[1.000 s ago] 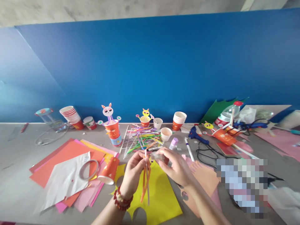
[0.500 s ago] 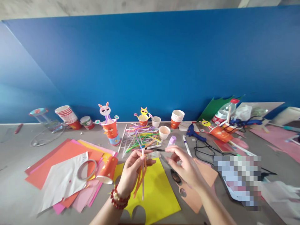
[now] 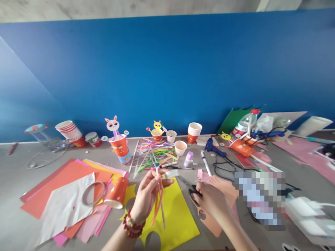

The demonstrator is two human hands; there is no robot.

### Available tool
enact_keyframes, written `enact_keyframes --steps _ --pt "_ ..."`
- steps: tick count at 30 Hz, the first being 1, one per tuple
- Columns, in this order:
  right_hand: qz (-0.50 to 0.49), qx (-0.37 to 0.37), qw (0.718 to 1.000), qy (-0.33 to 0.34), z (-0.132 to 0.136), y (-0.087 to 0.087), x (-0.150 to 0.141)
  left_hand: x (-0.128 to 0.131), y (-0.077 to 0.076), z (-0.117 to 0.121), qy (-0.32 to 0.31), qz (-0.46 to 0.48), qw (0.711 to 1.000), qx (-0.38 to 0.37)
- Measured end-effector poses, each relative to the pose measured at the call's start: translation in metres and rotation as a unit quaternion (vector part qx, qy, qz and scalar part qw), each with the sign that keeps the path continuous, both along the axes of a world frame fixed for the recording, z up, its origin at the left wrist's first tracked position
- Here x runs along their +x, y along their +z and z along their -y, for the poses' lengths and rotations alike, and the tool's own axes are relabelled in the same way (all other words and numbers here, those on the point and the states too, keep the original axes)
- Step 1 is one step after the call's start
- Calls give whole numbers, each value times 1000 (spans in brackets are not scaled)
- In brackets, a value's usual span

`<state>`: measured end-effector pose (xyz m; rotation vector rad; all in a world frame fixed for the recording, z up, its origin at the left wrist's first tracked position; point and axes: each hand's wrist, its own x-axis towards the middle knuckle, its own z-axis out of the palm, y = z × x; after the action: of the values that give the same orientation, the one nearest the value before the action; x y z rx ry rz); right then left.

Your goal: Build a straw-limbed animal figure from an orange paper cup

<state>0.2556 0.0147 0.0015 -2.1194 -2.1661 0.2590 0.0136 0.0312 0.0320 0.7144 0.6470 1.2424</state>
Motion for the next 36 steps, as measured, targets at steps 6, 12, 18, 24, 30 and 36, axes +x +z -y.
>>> enact_keyframes --steps 6,12,18,24,30,36 --pt "-281 -6 959 -14 2 -4 24 3 0 -1 13 28 999 -17" --pt "-652 -137 746 -19 23 -11 6 4 -3 -1 34 55 998 -19" --pt "-650 -201 733 4 54 -22 -46 7 -6 -1 47 85 995 -18" --pt "-615 -156 773 -15 51 -25 -67 9 -6 2 45 90 995 -24" --pt "-635 -158 755 -26 50 -14 -73 10 -10 3 28 105 994 -17" --pt "-634 -146 759 -15 44 -13 -78 12 -11 4 26 113 993 -12"
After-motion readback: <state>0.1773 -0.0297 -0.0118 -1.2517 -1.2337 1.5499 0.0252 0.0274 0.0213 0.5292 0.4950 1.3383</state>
